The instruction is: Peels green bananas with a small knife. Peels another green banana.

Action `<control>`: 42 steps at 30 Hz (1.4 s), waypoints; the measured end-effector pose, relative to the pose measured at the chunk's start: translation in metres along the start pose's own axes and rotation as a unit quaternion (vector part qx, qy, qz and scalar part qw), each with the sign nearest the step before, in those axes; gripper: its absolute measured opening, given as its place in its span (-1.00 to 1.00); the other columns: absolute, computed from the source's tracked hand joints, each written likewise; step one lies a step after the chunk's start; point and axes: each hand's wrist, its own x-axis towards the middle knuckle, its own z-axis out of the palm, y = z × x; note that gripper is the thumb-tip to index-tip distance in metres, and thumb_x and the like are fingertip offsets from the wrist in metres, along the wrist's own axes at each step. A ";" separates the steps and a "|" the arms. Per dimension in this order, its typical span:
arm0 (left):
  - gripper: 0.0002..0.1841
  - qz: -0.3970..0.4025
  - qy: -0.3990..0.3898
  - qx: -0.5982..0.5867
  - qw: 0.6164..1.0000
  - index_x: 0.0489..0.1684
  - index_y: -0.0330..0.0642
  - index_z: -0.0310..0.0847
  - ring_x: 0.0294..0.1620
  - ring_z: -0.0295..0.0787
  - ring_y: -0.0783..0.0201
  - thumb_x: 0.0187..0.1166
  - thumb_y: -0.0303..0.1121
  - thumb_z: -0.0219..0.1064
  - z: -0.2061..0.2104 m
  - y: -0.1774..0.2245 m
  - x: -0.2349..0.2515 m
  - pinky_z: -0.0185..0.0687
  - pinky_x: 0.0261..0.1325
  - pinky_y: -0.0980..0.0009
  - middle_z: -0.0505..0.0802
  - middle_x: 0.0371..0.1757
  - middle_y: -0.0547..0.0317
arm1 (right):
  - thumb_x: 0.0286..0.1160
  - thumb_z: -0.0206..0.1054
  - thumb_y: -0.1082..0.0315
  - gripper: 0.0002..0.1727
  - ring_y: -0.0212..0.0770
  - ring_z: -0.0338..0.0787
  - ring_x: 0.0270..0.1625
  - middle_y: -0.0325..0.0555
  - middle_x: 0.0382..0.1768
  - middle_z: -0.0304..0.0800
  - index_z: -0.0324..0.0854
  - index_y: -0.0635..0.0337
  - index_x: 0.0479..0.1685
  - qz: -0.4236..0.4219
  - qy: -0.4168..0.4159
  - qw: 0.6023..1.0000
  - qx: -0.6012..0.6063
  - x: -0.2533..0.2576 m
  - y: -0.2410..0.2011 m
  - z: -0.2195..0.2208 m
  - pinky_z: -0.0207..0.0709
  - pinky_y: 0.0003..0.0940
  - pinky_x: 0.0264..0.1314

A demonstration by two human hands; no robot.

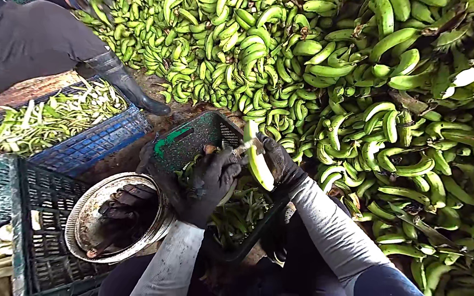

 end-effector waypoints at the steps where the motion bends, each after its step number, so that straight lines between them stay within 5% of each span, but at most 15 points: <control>1: -0.56 -0.041 -0.017 -0.017 0.999 0.47 -0.16 0.60 0.12 0.84 -0.06 0.72 -0.14 0.28 -0.002 -0.008 0.004 0.71 0.20 -0.13 0.84 0.15 -0.13 | 0.87 -0.21 -0.01 -0.51 -0.38 0.79 -0.21 -0.20 -0.19 0.81 0.56 0.05 0.24 0.021 -0.061 0.997 -0.035 -0.003 0.002 0.000 0.73 -0.44 -0.18; 4: -0.53 -0.156 -0.045 -0.028 0.986 0.58 -0.10 0.50 0.25 0.78 -0.13 0.86 -0.06 0.05 -0.012 -0.031 0.012 0.59 0.32 -0.25 0.78 0.32 -0.17 | 0.74 -0.06 -0.01 -0.49 -0.50 0.76 -0.05 -0.29 -0.02 0.78 0.42 0.01 0.53 0.068 -0.182 0.968 -0.159 -0.014 0.004 0.008 0.68 -0.50 0.04; 7: -0.50 -0.193 -0.041 -0.027 0.980 0.55 -0.06 0.51 0.13 0.80 -0.11 0.88 0.02 -0.05 -0.018 -0.038 0.012 0.62 0.19 -0.25 0.80 0.24 -0.16 | 0.68 -0.04 0.00 -0.45 -0.39 0.79 -0.19 -0.21 -0.09 0.78 0.32 -0.06 0.61 0.094 -0.189 0.973 -0.094 -0.012 0.012 0.004 0.73 -0.45 -0.13; 9: -0.53 -0.144 -0.046 -0.038 0.988 0.55 -0.09 0.50 0.11 0.82 -0.01 0.87 -0.03 0.00 -0.014 -0.028 0.009 0.68 0.20 -0.15 0.80 0.22 -0.11 | 0.81 -0.22 -0.07 -0.46 -0.23 0.83 -0.32 -0.05 -0.13 0.83 0.41 -0.07 0.53 0.100 -0.113 0.988 0.030 -0.002 0.019 -0.008 0.75 -0.36 -0.35; 12: -0.53 -0.003 -0.026 -0.022 0.999 0.48 -0.14 0.58 0.05 0.83 0.02 0.74 -0.07 0.21 0.000 -0.007 -0.002 0.75 0.14 -0.06 0.84 0.11 -0.07 | 0.75 -0.28 -0.26 -0.35 -0.35 0.74 -0.45 -0.20 -0.39 0.77 0.63 -0.02 -0.04 0.067 0.008 0.986 0.152 0.002 0.017 -0.017 0.65 -0.44 -0.48; 14: -0.49 0.078 0.004 0.014 0.997 0.42 -0.09 0.67 -0.01 0.84 -0.08 0.66 0.04 0.27 0.010 0.007 -0.011 0.76 0.05 -0.10 0.85 0.02 -0.13 | 0.79 -0.34 -0.18 -0.36 -0.35 0.75 -0.31 -0.24 -0.34 0.75 0.61 0.02 -0.03 0.003 0.040 0.977 0.208 0.006 0.021 -0.028 0.69 -0.38 -0.25; 17: -0.53 0.129 0.053 0.068 0.988 0.29 0.07 0.79 -0.04 0.82 -0.14 0.61 0.12 0.30 0.018 0.021 -0.020 0.71 -0.02 -0.07 0.85 -0.01 -0.16 | 0.80 -0.38 -0.15 -0.36 -0.34 0.74 -0.42 -0.21 -0.41 0.69 0.53 0.10 -0.04 -0.003 0.092 0.964 0.248 0.012 0.016 -0.036 0.68 -0.45 -0.38; 21: -0.57 0.001 -0.028 -0.005 1.000 0.40 -0.10 0.69 0.07 0.85 -0.01 0.66 -0.10 0.34 0.016 0.016 -0.013 0.77 0.12 -0.07 0.86 0.09 -0.07 | 0.81 -0.17 -0.18 -0.48 -0.38 0.70 -0.39 -0.26 -0.37 0.71 0.58 -0.03 0.07 0.046 0.100 0.993 0.050 -0.008 0.018 -0.020 0.63 -0.41 -0.38; 24: -0.58 -0.113 -0.065 -0.078 0.988 0.50 -0.13 0.56 0.11 0.84 0.11 0.77 -0.16 0.24 0.008 -0.006 -0.003 0.71 0.26 -0.03 0.84 0.19 -0.03 | 0.83 -0.24 -0.18 -0.42 -0.34 0.71 -0.53 -0.19 -0.43 0.74 0.59 0.02 0.05 0.085 0.049 0.995 0.009 -0.014 0.021 0.000 0.64 -0.43 -0.54; 29: -0.50 0.079 -0.015 0.014 0.997 0.40 -0.06 0.69 0.04 0.83 -0.03 0.61 0.03 0.33 0.004 0.006 -0.023 0.75 0.11 -0.05 0.85 0.06 -0.10 | 0.82 -0.23 -0.12 -0.48 -0.41 0.72 -0.33 -0.29 -0.32 0.72 0.57 -0.02 0.10 0.029 0.042 0.992 0.116 -0.002 0.036 -0.032 0.64 -0.45 -0.34; 32: -0.55 0.139 0.036 0.055 0.988 0.29 0.07 0.78 -0.03 0.83 -0.09 0.59 0.09 0.34 0.019 0.015 -0.035 0.75 0.02 -0.01 0.85 -0.02 -0.15 | 0.80 -0.12 -0.06 -0.57 -0.46 0.71 -0.45 -0.33 -0.44 0.66 0.57 -0.01 -0.05 0.030 0.061 0.983 0.174 -0.010 0.028 -0.034 0.64 -0.56 -0.41; 35: -0.54 0.086 0.008 0.026 0.996 0.32 -0.04 0.76 -0.04 0.84 -0.05 0.61 0.02 0.34 0.021 0.019 -0.033 0.76 -0.01 0.01 0.86 -0.02 -0.11 | 0.74 -0.18 -0.26 -0.45 -0.41 0.68 -0.44 -0.30 -0.39 0.67 0.56 -0.07 0.02 0.081 0.092 0.988 0.094 -0.012 0.026 -0.029 0.59 -0.47 -0.47; 37: -0.57 -0.006 -0.050 -0.037 0.998 0.38 -0.17 0.69 0.05 0.87 0.02 0.64 -0.15 0.36 0.020 0.014 -0.028 0.78 0.15 -0.01 0.88 0.07 -0.07 | 0.77 -0.16 -0.25 -0.45 -0.38 0.66 -0.44 -0.25 -0.36 0.69 0.57 -0.05 0.10 0.062 0.099 0.992 -0.048 -0.015 0.026 -0.021 0.56 -0.42 -0.49; 42: -0.55 -0.266 -0.106 -0.148 0.947 0.50 -0.09 0.53 -0.03 0.80 0.09 0.84 -0.04 0.09 0.013 -0.024 -0.014 0.70 0.09 -0.03 0.82 0.10 -0.07 | 0.76 -0.10 0.08 -0.49 -0.46 0.76 -0.14 -0.26 -0.01 0.78 0.36 -0.07 0.62 0.044 -0.094 0.990 -0.097 -0.021 0.022 0.000 0.70 -0.50 -0.10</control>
